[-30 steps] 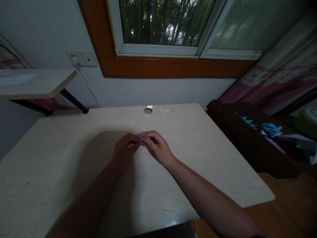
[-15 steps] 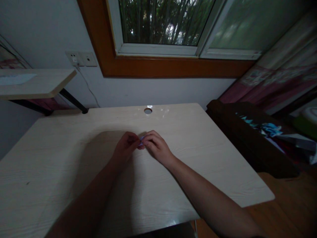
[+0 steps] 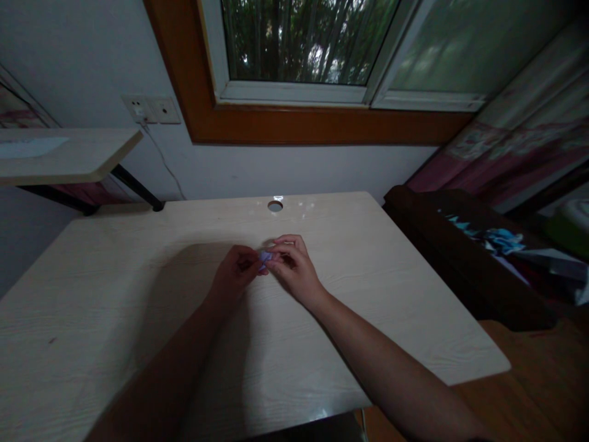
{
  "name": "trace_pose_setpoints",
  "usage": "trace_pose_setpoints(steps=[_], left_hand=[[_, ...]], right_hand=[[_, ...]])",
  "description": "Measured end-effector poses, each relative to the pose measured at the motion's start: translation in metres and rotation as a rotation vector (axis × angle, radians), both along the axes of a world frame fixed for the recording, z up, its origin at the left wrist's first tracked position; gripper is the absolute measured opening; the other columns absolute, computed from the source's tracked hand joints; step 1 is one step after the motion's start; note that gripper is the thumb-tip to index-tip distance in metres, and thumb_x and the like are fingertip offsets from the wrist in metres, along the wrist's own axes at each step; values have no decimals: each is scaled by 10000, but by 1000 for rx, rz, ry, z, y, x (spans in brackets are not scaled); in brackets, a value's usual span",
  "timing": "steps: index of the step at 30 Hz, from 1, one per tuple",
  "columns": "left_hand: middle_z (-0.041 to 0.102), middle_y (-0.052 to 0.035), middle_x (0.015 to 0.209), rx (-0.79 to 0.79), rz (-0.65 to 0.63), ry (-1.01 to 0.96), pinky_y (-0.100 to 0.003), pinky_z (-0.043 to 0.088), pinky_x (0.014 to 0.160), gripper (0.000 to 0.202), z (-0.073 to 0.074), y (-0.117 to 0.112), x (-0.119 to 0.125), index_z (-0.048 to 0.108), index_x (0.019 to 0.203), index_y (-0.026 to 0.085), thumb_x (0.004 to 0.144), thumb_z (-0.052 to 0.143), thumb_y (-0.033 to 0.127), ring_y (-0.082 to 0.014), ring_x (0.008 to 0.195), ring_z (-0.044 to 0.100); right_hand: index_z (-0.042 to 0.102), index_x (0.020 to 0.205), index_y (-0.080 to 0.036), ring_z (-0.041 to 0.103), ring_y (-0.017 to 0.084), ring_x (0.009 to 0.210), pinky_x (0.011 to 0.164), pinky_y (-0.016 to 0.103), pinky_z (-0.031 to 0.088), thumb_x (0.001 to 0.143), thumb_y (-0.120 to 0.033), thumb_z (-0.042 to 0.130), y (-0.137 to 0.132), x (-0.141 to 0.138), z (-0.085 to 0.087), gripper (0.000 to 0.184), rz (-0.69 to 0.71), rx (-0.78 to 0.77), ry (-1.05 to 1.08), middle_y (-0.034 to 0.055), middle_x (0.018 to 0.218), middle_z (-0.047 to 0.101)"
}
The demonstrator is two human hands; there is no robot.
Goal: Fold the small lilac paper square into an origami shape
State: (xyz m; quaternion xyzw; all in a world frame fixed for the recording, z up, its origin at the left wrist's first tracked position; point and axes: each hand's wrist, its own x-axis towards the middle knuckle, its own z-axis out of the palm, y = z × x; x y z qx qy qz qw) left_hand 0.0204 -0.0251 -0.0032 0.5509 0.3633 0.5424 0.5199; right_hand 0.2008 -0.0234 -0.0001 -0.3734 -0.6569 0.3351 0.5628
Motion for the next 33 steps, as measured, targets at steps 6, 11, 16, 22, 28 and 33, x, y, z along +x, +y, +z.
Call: trace_pose_setpoints(steps=[6, 11, 16, 22, 28, 33], left_hand=[[671, 15, 777, -1, 36, 3, -271, 596, 666, 347, 0, 0, 1, 552, 956, 187, 788, 803, 359, -121, 658, 694], [664, 15, 790, 11, 38, 18, -254, 563, 657, 332, -1, -1, 1, 555, 971, 190, 802, 793, 346, -111, 656, 675], [659, 18, 801, 11, -14, 20, -265, 560, 686, 330, -4, -1, 0, 552, 1025, 196, 827, 772, 340, -116, 692, 676], [661, 14, 781, 16, -70, -19, -264, 554, 679, 339, -5, 1, -1, 541, 1045, 196, 828, 773, 315, -118, 686, 671], [670, 11, 773, -7, -63, -10, -263, 553, 671, 347, -1, 0, 0, 540, 1022, 194, 815, 783, 331, -122, 674, 672], [670, 21, 767, -9, -51, -23, -253, 553, 678, 363, 1, -1, 2, 536, 1017, 190, 801, 798, 321, -115, 675, 672]], right_hand=[[754, 1007, -295, 595, 186, 909, 798, 346, 533, 887, -321, 730, 0, 3, 5, 125, 35, 34, -82, 44, 956, 602], [772, 967, -297, 628, 183, 894, 837, 357, 535, 927, -302, 677, -1, 5, 7, 104, 71, 59, -129, 35, 919, 649], [774, 952, -284, 631, 180, 907, 850, 346, 534, 926, -283, 678, 0, 7, 7, 100, 82, 64, -141, 38, 937, 645], [760, 957, -275, 626, 187, 895, 836, 346, 531, 935, -315, 667, 1, 7, 8, 104, 127, 23, -137, 39, 913, 651], [734, 949, -262, 613, 194, 932, 852, 361, 513, 937, -318, 666, 3, 6, 6, 89, 154, 0, -107, 44, 935, 627], [712, 1024, -262, 601, 201, 980, 856, 361, 516, 921, -373, 683, 4, 2, -2, 154, 146, -37, -33, 60, 1002, 613]])
